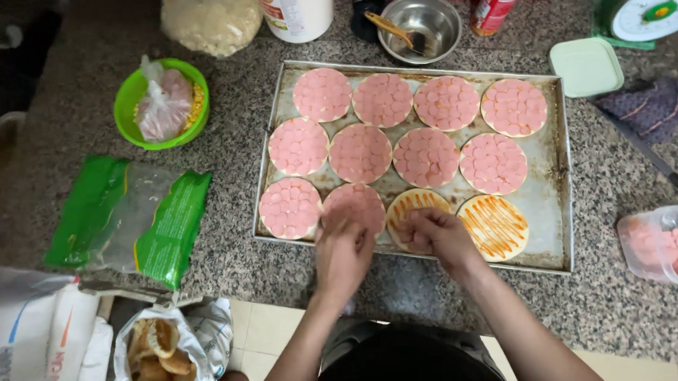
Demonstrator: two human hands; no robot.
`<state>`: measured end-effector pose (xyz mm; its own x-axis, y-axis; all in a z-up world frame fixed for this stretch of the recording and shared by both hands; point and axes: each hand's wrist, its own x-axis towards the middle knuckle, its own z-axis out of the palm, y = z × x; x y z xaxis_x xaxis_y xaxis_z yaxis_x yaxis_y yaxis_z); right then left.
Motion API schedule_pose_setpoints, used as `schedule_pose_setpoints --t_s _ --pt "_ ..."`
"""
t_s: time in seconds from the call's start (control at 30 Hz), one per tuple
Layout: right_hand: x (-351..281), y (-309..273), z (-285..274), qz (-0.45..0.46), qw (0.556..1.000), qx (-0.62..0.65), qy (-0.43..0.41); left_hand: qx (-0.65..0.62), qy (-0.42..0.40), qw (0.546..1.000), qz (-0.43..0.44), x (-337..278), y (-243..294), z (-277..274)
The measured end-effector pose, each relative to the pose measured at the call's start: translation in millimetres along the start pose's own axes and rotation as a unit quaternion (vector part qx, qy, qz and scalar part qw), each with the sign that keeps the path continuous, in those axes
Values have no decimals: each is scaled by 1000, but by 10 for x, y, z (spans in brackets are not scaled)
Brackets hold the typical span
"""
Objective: Place sliced meat toppings onto small rounds of pastry dough on a baking tray.
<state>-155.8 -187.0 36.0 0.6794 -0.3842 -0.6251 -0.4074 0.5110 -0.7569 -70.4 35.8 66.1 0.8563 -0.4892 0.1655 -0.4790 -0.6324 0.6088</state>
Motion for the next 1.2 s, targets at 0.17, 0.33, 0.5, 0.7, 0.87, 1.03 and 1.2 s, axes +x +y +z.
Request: schedule_pose_setpoints --t_s 0.17,0.33,0.5,0.7,0.87,1.03,1.2 --pt "-119 -359 -386 12 999 -45 -3 -31 -5 1000 1 -94 607 299" --pt "-50 -396 -984 17 999 -48 -4 -79 -1 997 17 -134 1328 545" --pt "-129 -430 -1396 20 987 -153 -33 -106 -12 994 -14 -155 1762 796" --pt "-354 -709 -1474 50 989 -116 -78 -72 -16 997 -20 -204 1952 951" --pt "-369 -808 -1387 72 992 -71 -78 -121 -25 991 -56 -90 1825 913" --pt "-347 -809 -1209 71 993 -35 -90 -195 -61 956 -211 38 1372 1124" --pt "74 -404 -1089 20 994 -47 -101 -244 -85 942 -213 241 991 1085"
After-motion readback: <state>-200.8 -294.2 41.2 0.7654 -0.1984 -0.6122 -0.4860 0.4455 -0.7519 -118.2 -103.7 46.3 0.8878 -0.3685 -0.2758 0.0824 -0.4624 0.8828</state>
